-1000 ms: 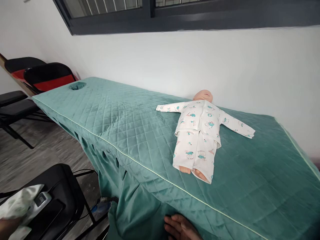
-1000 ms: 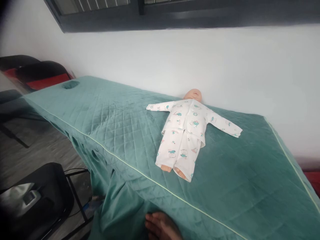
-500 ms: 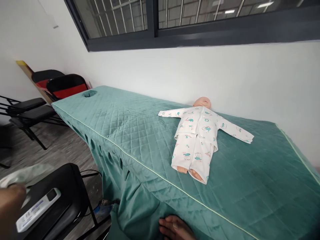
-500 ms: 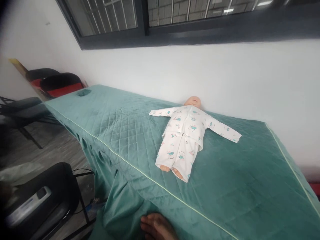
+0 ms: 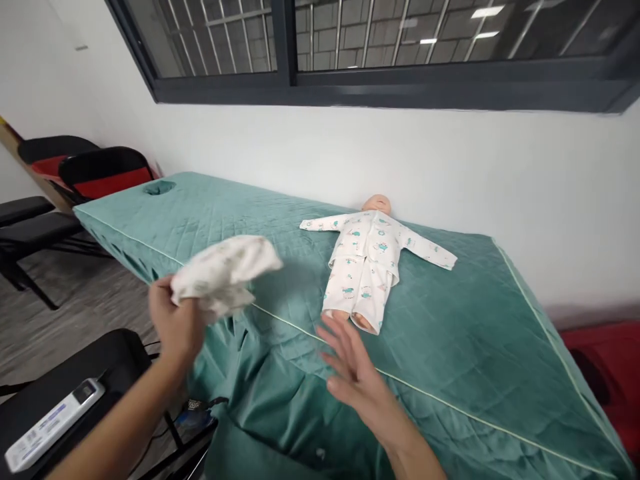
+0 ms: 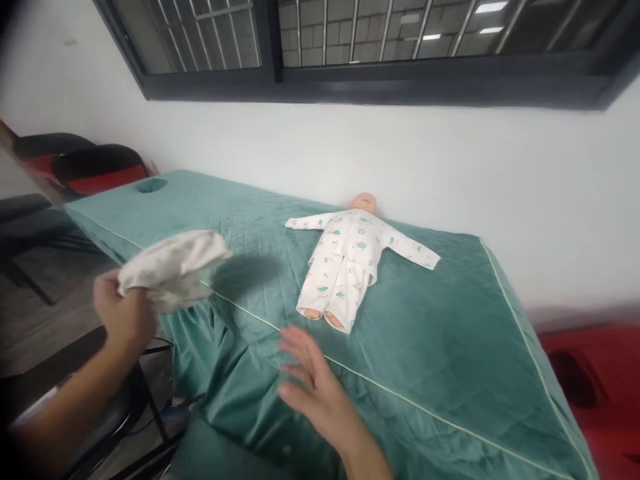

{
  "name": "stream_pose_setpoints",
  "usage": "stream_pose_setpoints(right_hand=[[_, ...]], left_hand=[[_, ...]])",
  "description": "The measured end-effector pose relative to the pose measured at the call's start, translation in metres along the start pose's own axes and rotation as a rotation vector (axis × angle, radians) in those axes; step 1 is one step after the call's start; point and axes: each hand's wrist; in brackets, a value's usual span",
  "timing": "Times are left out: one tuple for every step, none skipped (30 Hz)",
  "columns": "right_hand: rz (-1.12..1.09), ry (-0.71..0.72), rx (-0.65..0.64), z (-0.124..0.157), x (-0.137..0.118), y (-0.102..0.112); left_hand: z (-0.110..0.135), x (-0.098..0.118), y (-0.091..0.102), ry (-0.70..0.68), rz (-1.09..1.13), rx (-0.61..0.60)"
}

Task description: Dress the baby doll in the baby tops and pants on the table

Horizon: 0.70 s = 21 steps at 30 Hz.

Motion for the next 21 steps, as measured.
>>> stream_pose_setpoints(right_hand=[[0.005, 0.061, 0.071, -0.008, -0.008, -0.002], [0.02, 0.107, 0.132, -0.016, -0.014, -0.002], [0.041, 0.131, 0.174, -0.023, -0.018, -0.002], [0.053, 0.138, 0.214, -0.03, -0.021, 0.0], [0.045, 0.131, 0.256, -0.035, -0.022, 0.003], [0.012, 0.121, 0.306, -0.039, -0.024, 0.007], [-0.04, 0.114, 0.368, -0.042, -0.025, 0.01], [-0.105, 0.114, 0.437, -0.043, -0.027, 0.012], [-0.172, 0.126, 0.505, -0.044, -0.03, 0.013], [-0.219, 0.143, 0.557, -0.044, -0.033, 0.014], [-0.245, 0.16, 0.6, -0.043, -0.037, 0.014], [-0.252, 0.176, 0.638, -0.042, -0.04, 0.014], [-0.243, 0.187, 0.664, -0.041, -0.045, 0.016], [-0.218, 0.195, 0.687, -0.038, -0.05, 0.02], [-0.176, 0.205, 0.715, -0.035, -0.055, 0.026], [-0.107, 0.218, 0.748, -0.032, -0.062, 0.035], [-0.031, 0.239, 0.786, -0.027, -0.07, 0.048], [0.074, 0.262, 0.836, -0.021, -0.079, 0.064], [0.211, 0.281, 0.883, -0.015, -0.089, 0.082], [0.258, 0.291, 0.911, -0.009, -0.099, 0.102], [0.307, 0.291, 0.931, -0.003, -0.11, 0.122]], left_hand=[[0.019, 0.014, -0.01, 0.013, 0.103, -0.007], [0.039, 0.032, -0.02, -0.045, 0.219, -0.064], [0.059, 0.052, -0.028, -0.159, 0.356, -0.142], [0.077, 0.073, -0.035, -0.287, 0.488, -0.25], [0.093, 0.092, -0.041, -0.399, 0.568, -0.383], [0.107, 0.109, -0.046, -0.467, 0.615, -0.47], [0.117, 0.123, -0.051, -0.491, 0.657, -0.52], [0.126, 0.133, -0.055, -0.47, 0.684, -0.57], [0.132, 0.14, -0.06, -0.433, 0.71, -0.604], [0.138, 0.144, -0.064, -0.389, 0.726, -0.637], [0.143, 0.146, -0.067, -0.349, 0.732, -0.678], [0.147, 0.146, -0.07, -0.322, 0.729, -0.725], [0.15, 0.144, -0.072, -0.308, 0.718, -0.787], [0.152, 0.142, -0.073, -0.309, 0.702, -0.861], [0.154, 0.138, -0.073, -0.319, 0.684, -0.94], [0.155, 0.134, -0.071, -0.334, 0.669, -1.012], [0.156, 0.128, -0.068, -0.348, 0.656, -1.073], [0.156, 0.121, -0.065, -0.354, 0.642, -1.118], [0.156, 0.114, -0.062, -0.347, 0.622, -1.143], [0.157, 0.105, -0.058, -0.324, 0.597, -1.146], [0.157, 0.097, -0.055, -0.292, 0.567, -1.135]])
Point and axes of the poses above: each hand's wrist, its own z-axis away from the middle knuckle, its own y-axis out of the back of the hand, x = y × z, and after that the axes turned 13 degrees about z, right-handed
